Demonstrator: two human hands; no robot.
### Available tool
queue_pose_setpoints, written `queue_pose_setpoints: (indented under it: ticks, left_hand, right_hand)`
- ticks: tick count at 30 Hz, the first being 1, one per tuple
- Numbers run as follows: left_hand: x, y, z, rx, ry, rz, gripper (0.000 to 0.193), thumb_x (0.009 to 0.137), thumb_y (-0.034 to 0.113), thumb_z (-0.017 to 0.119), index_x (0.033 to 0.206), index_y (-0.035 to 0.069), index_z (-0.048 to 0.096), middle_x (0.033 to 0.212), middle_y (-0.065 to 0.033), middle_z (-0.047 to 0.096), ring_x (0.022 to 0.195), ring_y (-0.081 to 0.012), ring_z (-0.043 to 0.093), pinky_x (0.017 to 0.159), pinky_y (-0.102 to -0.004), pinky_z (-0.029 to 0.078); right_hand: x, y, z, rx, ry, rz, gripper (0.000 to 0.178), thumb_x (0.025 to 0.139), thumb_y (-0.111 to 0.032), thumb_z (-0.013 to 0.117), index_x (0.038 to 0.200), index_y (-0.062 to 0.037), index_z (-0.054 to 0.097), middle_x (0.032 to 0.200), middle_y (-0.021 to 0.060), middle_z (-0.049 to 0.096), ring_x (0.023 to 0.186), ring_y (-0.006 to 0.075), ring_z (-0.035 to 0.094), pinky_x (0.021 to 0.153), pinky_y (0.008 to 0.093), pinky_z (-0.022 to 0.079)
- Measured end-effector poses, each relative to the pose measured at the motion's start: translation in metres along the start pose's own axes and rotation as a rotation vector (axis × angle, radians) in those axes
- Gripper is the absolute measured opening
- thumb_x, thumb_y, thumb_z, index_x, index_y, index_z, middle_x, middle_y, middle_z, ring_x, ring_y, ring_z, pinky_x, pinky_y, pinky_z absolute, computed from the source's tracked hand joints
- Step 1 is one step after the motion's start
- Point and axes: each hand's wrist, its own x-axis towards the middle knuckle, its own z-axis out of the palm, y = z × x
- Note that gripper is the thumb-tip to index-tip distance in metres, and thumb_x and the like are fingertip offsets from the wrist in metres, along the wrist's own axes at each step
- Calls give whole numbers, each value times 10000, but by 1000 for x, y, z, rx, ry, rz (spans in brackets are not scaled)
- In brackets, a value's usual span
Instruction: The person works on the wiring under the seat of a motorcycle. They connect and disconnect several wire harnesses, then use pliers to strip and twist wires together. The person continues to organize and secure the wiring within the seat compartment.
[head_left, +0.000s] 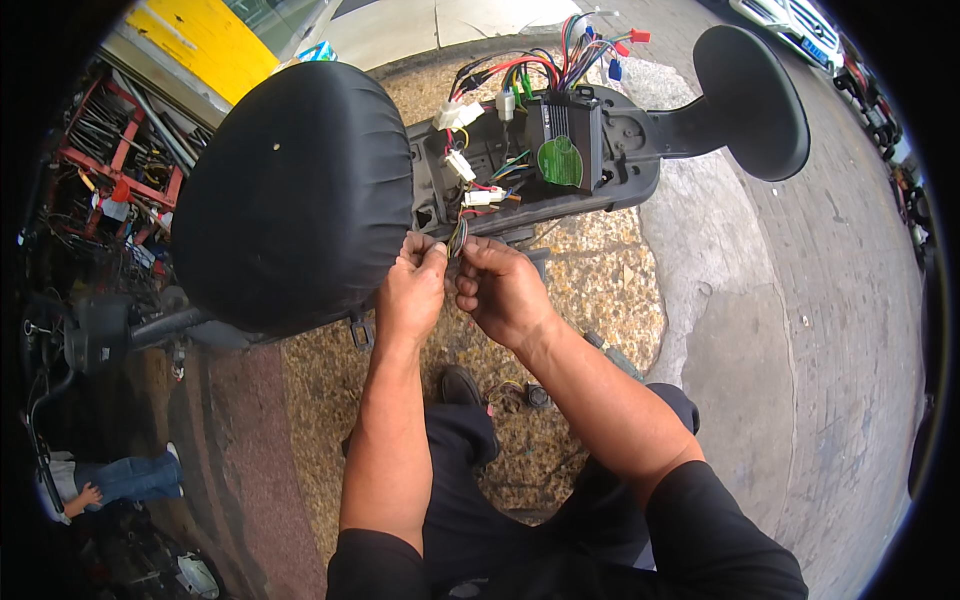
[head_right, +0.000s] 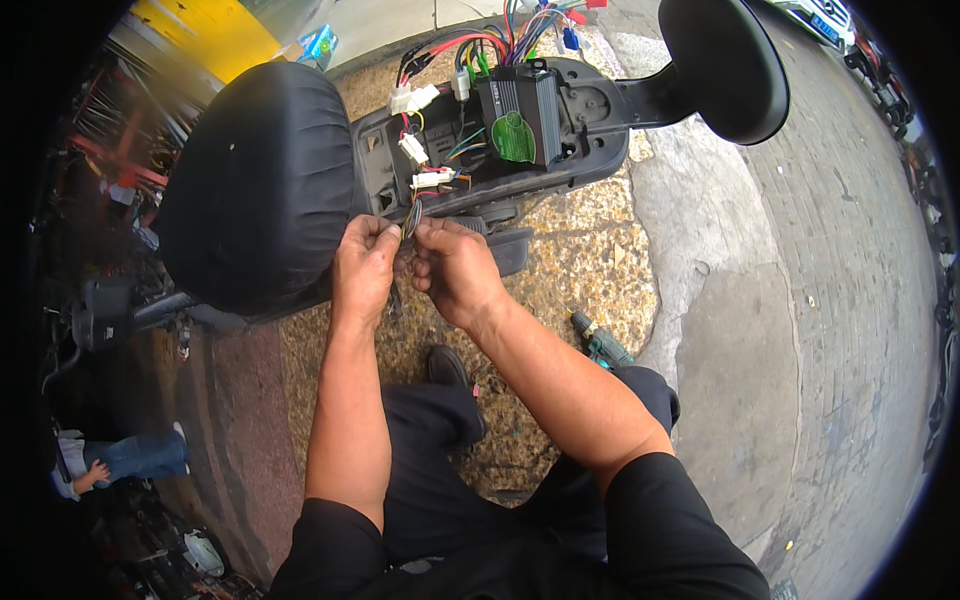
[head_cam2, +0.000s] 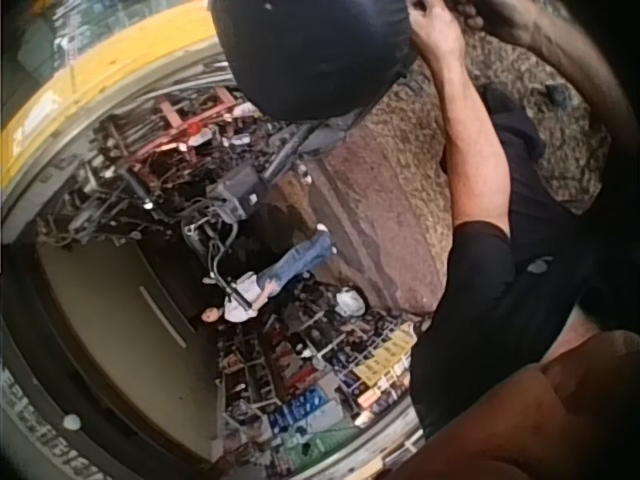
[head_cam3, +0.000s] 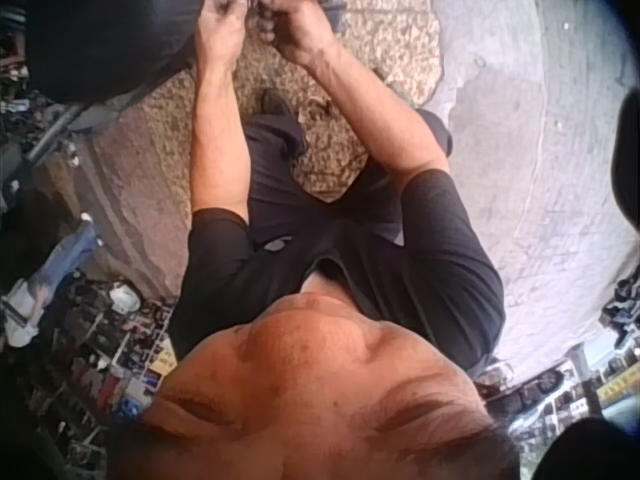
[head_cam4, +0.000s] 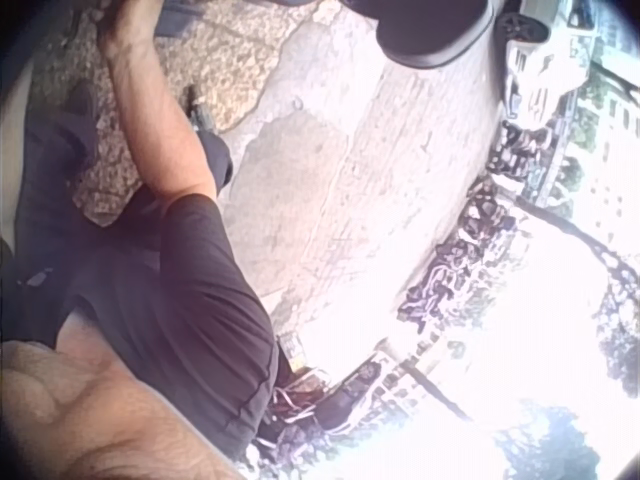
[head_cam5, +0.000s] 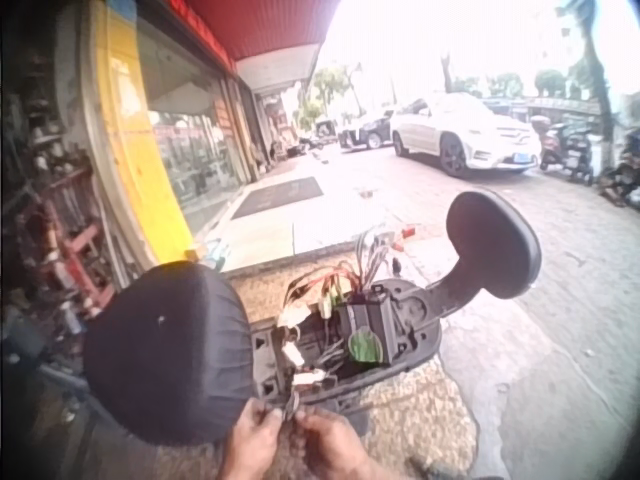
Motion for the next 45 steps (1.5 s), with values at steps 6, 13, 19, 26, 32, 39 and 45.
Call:
queue_pose_setpoints:
  ticks: [6,13,19,26,32,39,45]
  left_hand:
    - [-6,0,5,202,23,217,133,962,89,578,1048,68,678,802,-27,669,752,-110,631,702,-292,510]
    - [-17,24,9,245,-15,173,159,936,56,549,1030,10,669,778,-88,709,740,-175,703,689,-331,547]
    - [-10,28,4,314,-28,123,249,898,204,626,1015,-12,666,782,-109,711,724,-193,690,683,-342,542]
    - [2,15,6,210,-43,83,266,896,228,705,958,-27,665,797,-113,697,725,-166,647,673,-323,518]
    - [4,8,5,168,0,99,211,862,155,659,916,-49,663,738,-93,674,669,-151,627,634,-313,498]
    - [-4,20,5,156,-184,41,216,944,196,596,955,-13,646,861,-83,711,683,-126,646,612,-256,491]
    - [-9,18,2,151,-172,3,227,941,219,615,1003,4,657,878,-70,714,699,-110,638,610,-238,477]
  right_hand:
    - [0,-3,-5,-6,-9,24,81,967,-148,563,906,-95,571,765,-5,499,638,131,469,553,282,376]
    - [-1,0,-4,-110,4,-55,62,959,-109,600,923,-62,620,705,0,543,581,114,492,514,259,391]
    - [-8,5,-1,-331,21,-203,88,944,-69,634,997,-2,656,762,4,614,594,76,506,512,241,397]
    - [-16,-4,-1,-736,-24,-310,142,923,-67,637,1004,45,667,836,51,670,687,85,569,598,250,457]
    - [-18,-23,-2,-809,82,-392,89,934,-66,621,923,9,666,729,39,625,594,104,561,554,248,455]
    - [-25,-46,-2,-871,90,-419,125,940,-119,647,938,2,681,755,42,644,622,121,598,579,259,490]
    - [-43,-73,7,-918,-33,-378,143,958,-154,653,976,-16,686,795,31,658,665,107,632,605,243,503]
